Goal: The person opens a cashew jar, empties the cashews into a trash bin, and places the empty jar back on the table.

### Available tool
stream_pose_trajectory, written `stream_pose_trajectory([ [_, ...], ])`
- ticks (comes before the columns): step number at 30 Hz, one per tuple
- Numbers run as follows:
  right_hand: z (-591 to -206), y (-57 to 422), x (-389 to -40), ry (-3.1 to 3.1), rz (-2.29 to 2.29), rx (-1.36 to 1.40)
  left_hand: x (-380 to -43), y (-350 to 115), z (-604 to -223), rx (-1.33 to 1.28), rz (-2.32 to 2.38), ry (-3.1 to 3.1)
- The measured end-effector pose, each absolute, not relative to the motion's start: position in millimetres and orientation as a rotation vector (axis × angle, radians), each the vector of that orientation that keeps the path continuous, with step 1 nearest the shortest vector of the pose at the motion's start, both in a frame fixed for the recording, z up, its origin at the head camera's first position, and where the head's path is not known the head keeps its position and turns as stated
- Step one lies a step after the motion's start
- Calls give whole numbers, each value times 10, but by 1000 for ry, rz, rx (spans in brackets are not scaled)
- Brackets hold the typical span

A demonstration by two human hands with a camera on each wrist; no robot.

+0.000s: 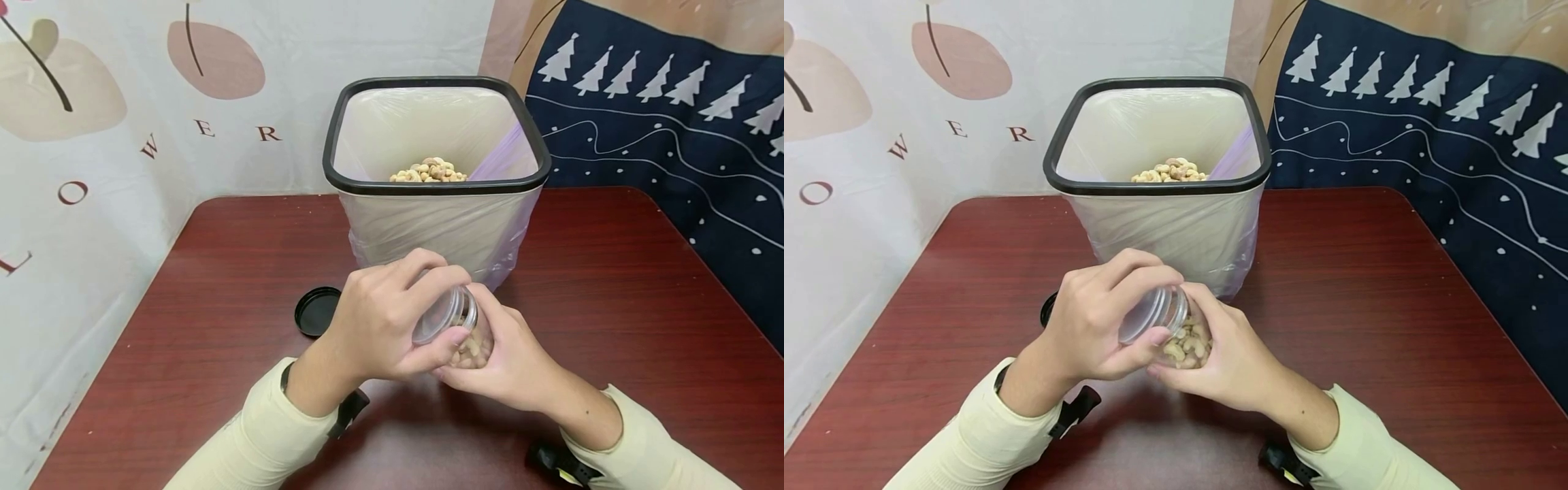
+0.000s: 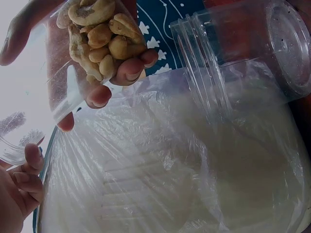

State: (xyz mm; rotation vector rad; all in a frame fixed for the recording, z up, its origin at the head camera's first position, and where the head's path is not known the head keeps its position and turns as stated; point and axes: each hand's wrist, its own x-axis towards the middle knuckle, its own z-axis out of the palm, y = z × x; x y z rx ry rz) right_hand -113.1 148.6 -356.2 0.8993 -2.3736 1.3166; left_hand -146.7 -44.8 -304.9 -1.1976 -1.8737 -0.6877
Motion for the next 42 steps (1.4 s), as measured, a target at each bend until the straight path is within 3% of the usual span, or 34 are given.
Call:
stream_pose_trajectory([
  [22, -3508, 1483, -1110, -2423, 1388, 813, -1560, -497, -3070, -1178, -777, -1884],
  [42, -3475, 1486, -1125, -2317, 1443, 905, -1641, -690, -3194, -1022, -945, -2156],
])
